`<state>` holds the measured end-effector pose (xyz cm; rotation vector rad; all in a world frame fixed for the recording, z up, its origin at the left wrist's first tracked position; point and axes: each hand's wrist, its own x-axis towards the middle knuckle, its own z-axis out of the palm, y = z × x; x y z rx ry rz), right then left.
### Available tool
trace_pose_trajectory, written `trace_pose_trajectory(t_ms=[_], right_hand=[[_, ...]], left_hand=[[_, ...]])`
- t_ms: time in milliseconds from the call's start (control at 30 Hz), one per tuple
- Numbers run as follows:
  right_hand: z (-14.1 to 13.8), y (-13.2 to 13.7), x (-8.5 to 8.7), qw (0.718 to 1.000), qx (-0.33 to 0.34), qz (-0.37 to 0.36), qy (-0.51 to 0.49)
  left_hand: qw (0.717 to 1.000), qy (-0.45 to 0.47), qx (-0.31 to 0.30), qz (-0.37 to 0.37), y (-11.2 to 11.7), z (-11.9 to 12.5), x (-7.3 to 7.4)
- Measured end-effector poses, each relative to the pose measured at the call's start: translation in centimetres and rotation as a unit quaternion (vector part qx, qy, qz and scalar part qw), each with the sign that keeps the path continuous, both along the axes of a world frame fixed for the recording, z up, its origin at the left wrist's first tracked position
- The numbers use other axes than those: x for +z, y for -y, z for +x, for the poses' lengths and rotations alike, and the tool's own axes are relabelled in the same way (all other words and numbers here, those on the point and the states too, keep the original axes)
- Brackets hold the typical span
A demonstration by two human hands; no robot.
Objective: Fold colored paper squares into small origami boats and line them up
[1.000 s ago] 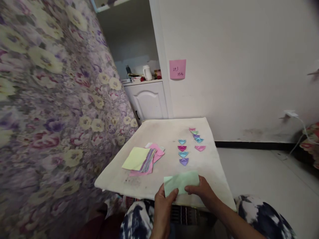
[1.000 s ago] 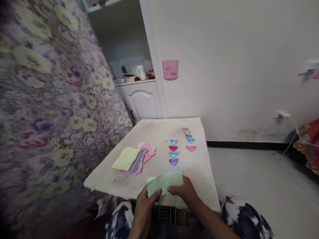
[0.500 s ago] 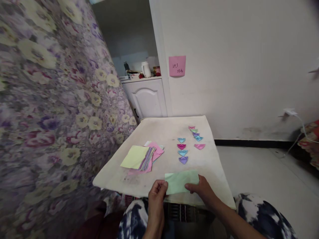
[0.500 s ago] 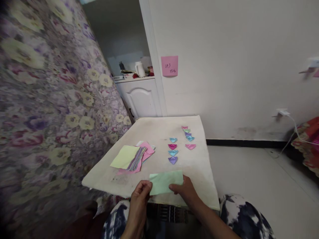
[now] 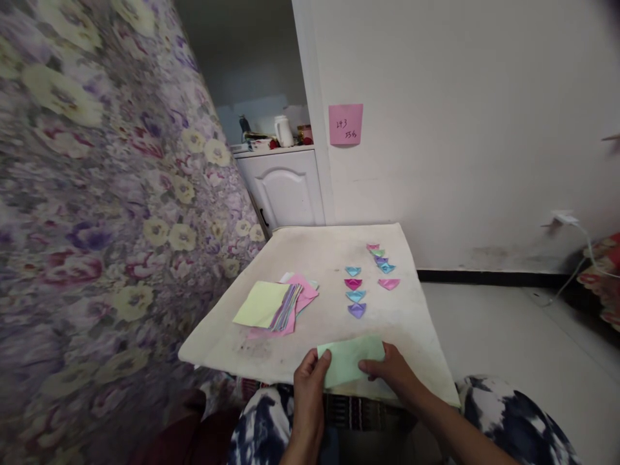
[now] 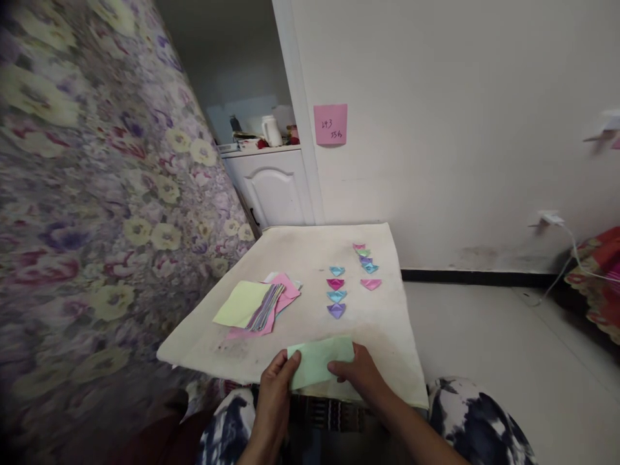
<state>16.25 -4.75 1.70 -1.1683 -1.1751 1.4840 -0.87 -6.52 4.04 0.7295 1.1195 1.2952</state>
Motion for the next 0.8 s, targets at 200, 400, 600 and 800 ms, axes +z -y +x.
trace_pose_trajectory(t_ms=[200, 400, 600, 800], right_hand=[[0.1, 0.0, -0.4, 0.999, -0.016, 0.023, 0.029], [0.1, -0.3, -1.0, 0.986, -0.024, 0.054, 0.154], [0.5, -0.4, -1.1, 0.945, -0.039, 0.071, 0.317], [0.6, -0.7, -1.3, 0.911, -0.022, 0.075, 0.404]], left_hand=[[0.998, -0.057, -0.004, -0.007, 0.0, -0.2, -0.5], [0.987, -0.158, 0.014, 0.012, -0.8, -1.2, -1.5], [0.943, -0.325, 0.018, 0.073, -2.0, -2.2, -2.5], [0.875, -0.461, 0.02, 0.143, -3.0, -2.6, -1.9]])
